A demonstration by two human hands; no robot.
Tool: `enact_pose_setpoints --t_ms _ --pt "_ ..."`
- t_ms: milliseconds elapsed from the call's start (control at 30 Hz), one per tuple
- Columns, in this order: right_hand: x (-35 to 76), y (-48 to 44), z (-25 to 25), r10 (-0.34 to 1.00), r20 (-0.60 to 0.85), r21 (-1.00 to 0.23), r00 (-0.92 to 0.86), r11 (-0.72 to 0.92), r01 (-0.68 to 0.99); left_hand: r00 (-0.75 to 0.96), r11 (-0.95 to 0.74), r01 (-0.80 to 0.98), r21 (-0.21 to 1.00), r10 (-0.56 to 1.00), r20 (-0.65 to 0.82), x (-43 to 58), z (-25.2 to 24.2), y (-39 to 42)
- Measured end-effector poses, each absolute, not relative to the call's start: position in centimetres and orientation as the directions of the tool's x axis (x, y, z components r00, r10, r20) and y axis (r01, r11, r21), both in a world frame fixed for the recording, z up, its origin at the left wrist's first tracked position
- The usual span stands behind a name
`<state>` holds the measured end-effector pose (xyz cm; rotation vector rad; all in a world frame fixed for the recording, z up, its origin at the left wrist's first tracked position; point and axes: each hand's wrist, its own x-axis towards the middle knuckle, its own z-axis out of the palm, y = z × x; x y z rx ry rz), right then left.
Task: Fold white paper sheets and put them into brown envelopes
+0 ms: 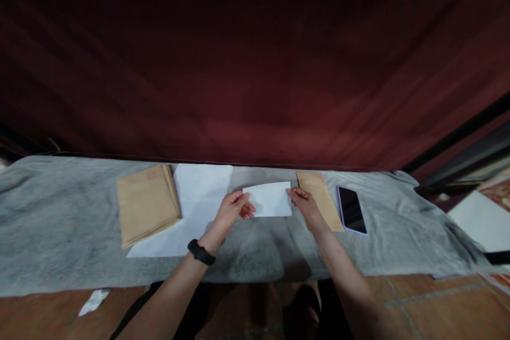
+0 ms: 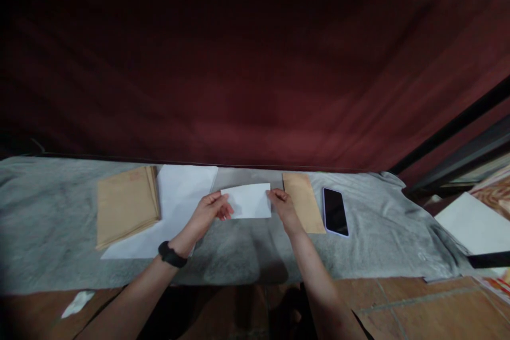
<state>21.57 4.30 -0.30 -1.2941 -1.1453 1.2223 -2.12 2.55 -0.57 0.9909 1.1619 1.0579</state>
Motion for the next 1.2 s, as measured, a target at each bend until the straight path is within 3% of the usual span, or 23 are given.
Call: enact_pose_setpoints --t_ms 100,200,267,400,500,567,667,767,867,967,1067,1200 --pt "21.8 4.5 -1.6 0.984 -0.153 -0.987 0.096 -0.157 0.042 0.034 0.140 0.285 0.948 0.987 -0.156 -2.3 -2.1 3.2" --pt "22.0 4.6 -2.8 0.983 -0.163 -0.938 0.080 -0.179 0.298 -0.031 0.077 0.560 0.825 0.997 -0.072 -2.3 -3.1 3.9" --pt "22.0 4.6 -3.2 0.987 -0.140 -0.839 0.073 -0.158 0.521 -0.064 0.089 0.628 0.773 0.996 -0.063 -2.1 -3.3 4.1" --pt "21.7 4.3 -3.2 0.987 -0.129 -0.654 0.100 -0.160 0.739 -0.110 0.129 0.720 0.682 0.991 -0.072 -1.1 -3.5 3.4" --pt "21.3 3.6 -3.3 0.987 -0.124 -0.369 0.099 -0.139 0.919 -0.094 0.117 0.857 0.502 0.993 -0.070 -0.2 -3.2 2.6" --pt "21.0 3.1 -3.5 0.990 -0.115 -0.210 0.079 -0.102 0.972 -0.077 0.096 0.922 0.375 0.995 -0.066 0.2 -3.1 2.1" --pt "20.8 2.5 -3.8 0.999 -0.020 -0.096 0.042 -0.044 0.994 -0.049 0.055 0.960 0.273 0.998 -0.032 0.6 -3.0 1.8" --pt "20.4 2.2 -4.3 0.984 0.174 -0.080 -0.032 0.046 0.996 0.019 -0.022 0.980 0.200 1.000 0.015 0.8 -3.1 1.4" --pt "19.4 1.8 -5.2 0.926 0.306 -0.135 -0.219 0.270 0.953 0.069 -0.075 0.982 0.173 0.997 0.042 1.1 -3.4 1.0" --pt "17.9 0.7 -6.6 0.868 0.313 -0.169 -0.386 0.450 0.877 0.113 -0.121 0.987 0.106 0.990 0.079 1.5 -3.5 0.8" --pt "17.0 -0.3 -7.8 0.858 0.284 -0.141 -0.428 0.479 0.867 0.184 -0.188 0.982 0.023 0.975 0.121 1.8 -3.8 0.8" --pt "17.0 -0.8 -8.1 0.864 0.252 -0.124 -0.435 0.475 0.871 0.377 -0.392 0.915 0.093 0.915 0.143 1.6 -4.8 1.1"
